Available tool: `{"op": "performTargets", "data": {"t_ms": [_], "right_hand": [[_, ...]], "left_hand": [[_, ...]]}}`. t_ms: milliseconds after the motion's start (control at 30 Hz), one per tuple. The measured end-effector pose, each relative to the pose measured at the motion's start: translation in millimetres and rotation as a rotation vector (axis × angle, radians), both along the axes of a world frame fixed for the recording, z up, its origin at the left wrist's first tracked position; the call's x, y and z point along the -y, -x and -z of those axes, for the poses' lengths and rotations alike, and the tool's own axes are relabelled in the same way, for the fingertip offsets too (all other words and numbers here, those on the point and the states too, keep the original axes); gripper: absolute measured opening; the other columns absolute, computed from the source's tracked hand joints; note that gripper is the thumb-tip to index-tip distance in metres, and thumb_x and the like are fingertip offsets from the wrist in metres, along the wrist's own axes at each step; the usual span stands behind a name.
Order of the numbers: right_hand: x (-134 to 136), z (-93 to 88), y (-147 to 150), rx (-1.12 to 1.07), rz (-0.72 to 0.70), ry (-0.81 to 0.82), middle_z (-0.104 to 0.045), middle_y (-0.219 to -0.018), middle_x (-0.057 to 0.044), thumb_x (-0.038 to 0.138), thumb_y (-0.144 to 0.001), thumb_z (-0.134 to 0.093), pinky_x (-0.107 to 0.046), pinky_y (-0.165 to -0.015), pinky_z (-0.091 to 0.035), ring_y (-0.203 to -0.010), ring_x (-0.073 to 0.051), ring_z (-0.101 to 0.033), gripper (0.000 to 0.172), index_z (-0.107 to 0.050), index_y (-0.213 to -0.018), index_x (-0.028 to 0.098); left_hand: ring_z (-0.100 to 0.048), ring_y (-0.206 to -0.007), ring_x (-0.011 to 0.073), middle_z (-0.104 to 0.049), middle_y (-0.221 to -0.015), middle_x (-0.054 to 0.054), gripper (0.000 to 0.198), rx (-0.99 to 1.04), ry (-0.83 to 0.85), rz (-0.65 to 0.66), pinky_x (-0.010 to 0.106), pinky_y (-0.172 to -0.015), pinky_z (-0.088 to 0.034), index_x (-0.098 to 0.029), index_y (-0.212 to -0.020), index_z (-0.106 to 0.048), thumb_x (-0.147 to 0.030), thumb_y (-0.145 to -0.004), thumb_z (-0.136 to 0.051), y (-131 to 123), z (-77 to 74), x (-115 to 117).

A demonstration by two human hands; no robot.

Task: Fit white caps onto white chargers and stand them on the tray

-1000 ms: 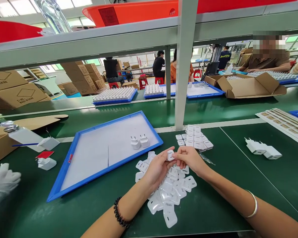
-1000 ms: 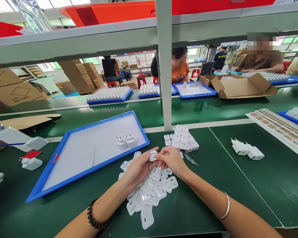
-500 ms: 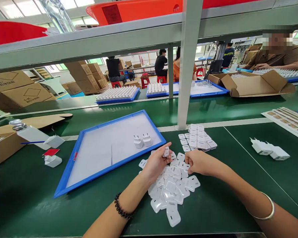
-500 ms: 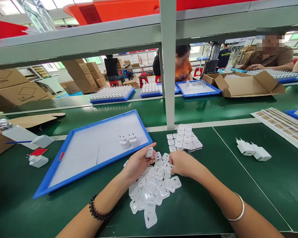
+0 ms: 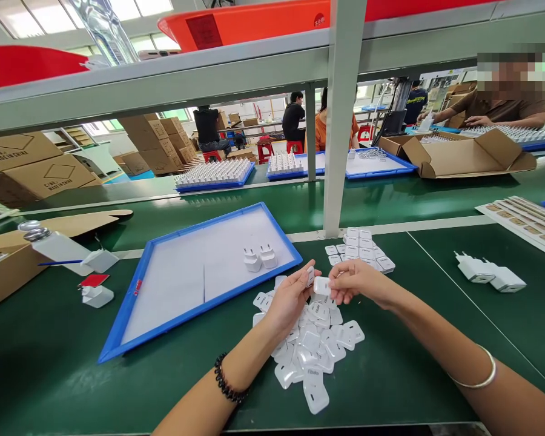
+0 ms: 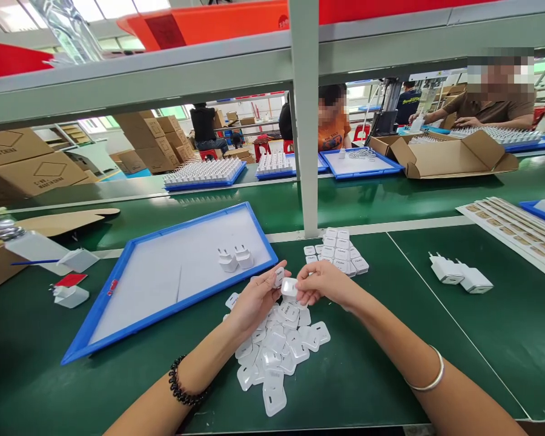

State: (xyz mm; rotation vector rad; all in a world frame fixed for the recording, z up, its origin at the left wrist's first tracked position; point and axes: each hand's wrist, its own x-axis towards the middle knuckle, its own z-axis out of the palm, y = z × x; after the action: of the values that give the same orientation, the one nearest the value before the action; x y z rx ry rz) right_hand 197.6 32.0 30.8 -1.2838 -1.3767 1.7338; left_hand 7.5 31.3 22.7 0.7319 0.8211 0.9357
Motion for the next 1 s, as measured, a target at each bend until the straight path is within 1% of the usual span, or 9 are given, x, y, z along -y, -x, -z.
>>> {"op": "performTargets", "data": {"t_ms": [133, 267, 467, 567, 633, 700, 767, 867, 1000], "right_hand": [[1, 13.1, 19, -0.235, 0.172, 0.053, -0.067, -0.072, 0.000, 0.042, -0.066, -0.074, -0.020, -0.058, -0.047, -0.060, -0.008, -0.059, 0.031, -0.059, -0.078, 0.019], [5, 23.4, 29, -0.338, 0.268, 0.093, -0.065, -0.071, 0.000, 0.040, -0.066, -0.076, -0.022, -0.054, -0.044, -0.058, -0.009, -0.056, 0.029, -0.062, -0.078, 0.018], [9, 32.3, 34, -0.297, 0.327, 0.076, -0.068, -0.071, -0.002, 0.039, -0.068, -0.075, -0.022, -0.052, -0.042, -0.054, -0.009, -0.054, 0.027, -0.062, -0.076, 0.017], [11, 32.0, 37, -0.196, 0.300, 0.025, -0.067, -0.064, -0.003, 0.040, -0.070, -0.073, -0.024, -0.049, -0.040, -0.049, -0.011, -0.053, 0.027, -0.059, -0.070, 0.017], [12, 28.5, 37, -0.117, 0.303, -0.041, -0.061, -0.055, 0.000, 0.036, -0.068, -0.076, -0.026, -0.048, -0.037, -0.047, -0.012, -0.050, 0.029, -0.053, -0.062, 0.019], [14, 24.0, 35, -0.010, 0.344, -0.202, -0.058, -0.057, 0.002, 0.026, -0.065, -0.078, -0.027, -0.052, -0.037, -0.054, -0.014, -0.051, 0.026, -0.053, -0.065, 0.021], [16, 21.1, 34, 0.158, 0.353, -0.502, -0.064, -0.076, -0.001, 0.017, -0.067, -0.074, -0.029, -0.061, -0.042, -0.072, -0.019, -0.058, 0.022, -0.061, -0.084, 0.021], [19, 23.3, 35, 0.430, 0.268, -0.896, -0.064, -0.108, -0.009, 0.014, -0.074, -0.069, -0.037, -0.075, -0.050, -0.099, -0.026, -0.059, 0.043, -0.060, -0.115, 0.023], [22, 32.3, 39, 0.593, 0.222, -0.961, -0.062, -0.106, -0.011, 0.016, -0.078, -0.070, -0.042, -0.078, -0.054, -0.097, -0.028, -0.061, 0.041, -0.060, -0.117, 0.019]], "left_hand": [[-0.060, -0.093, 0.0148, -0.071, -0.102, 0.007, 0.032, 0.057, -0.045, -0.010, 0.030, -0.100, -0.041, -0.020, -0.125, -0.068, -0.026, -0.094, -0.058, -1, -0.4, 4], [-0.061, -0.094, 0.0161, -0.072, -0.104, 0.007, 0.038, 0.059, -0.072, -0.024, 0.031, -0.100, -0.040, -0.022, -0.129, -0.065, -0.030, -0.092, -0.061, -4, 3.3, 7], [-0.059, -0.096, 0.0163, -0.069, -0.113, 0.008, 0.040, 0.036, -0.067, -0.016, 0.031, -0.099, -0.041, -0.021, -0.129, -0.064, -0.033, -0.090, -0.064, -9, 8.7, 9], [-0.059, -0.086, 0.0159, -0.070, -0.103, 0.007, 0.044, 0.029, -0.041, 0.004, 0.032, -0.094, -0.042, -0.018, -0.130, -0.063, -0.036, -0.090, -0.064, -9, 10.1, 10], [-0.058, -0.080, 0.0150, -0.068, -0.093, 0.006, 0.043, 0.040, -0.025, -0.003, 0.032, -0.091, -0.042, -0.015, -0.127, -0.064, -0.037, -0.090, -0.064, -8, 11.5, 9], [-0.057, -0.078, 0.0144, -0.066, -0.088, 0.005, 0.037, 0.070, -0.008, -0.018, 0.031, -0.087, -0.043, -0.012, -0.119, -0.067, -0.036, -0.090, -0.064, -7, 12.8, 7], [-0.058, -0.078, 0.0146, -0.066, -0.086, 0.006, 0.031, 0.106, 0.014, -0.018, 0.029, -0.083, -0.044, -0.010, -0.111, -0.069, -0.034, -0.091, -0.064, -6, 13.5, 5], [-0.062, -0.080, 0.0169, -0.067, -0.087, 0.009, 0.027, 0.132, 0.043, 0.008, 0.029, -0.077, -0.044, -0.009, -0.101, -0.070, -0.033, -0.092, -0.062, -6, 13.2, 4], [-0.063, -0.090, 0.0193, -0.068, -0.089, 0.010, 0.024, 0.135, 0.049, 0.024, 0.028, -0.080, -0.045, -0.011, -0.092, -0.071, -0.034, -0.092, -0.062, -7, 13.1, 7]]}}
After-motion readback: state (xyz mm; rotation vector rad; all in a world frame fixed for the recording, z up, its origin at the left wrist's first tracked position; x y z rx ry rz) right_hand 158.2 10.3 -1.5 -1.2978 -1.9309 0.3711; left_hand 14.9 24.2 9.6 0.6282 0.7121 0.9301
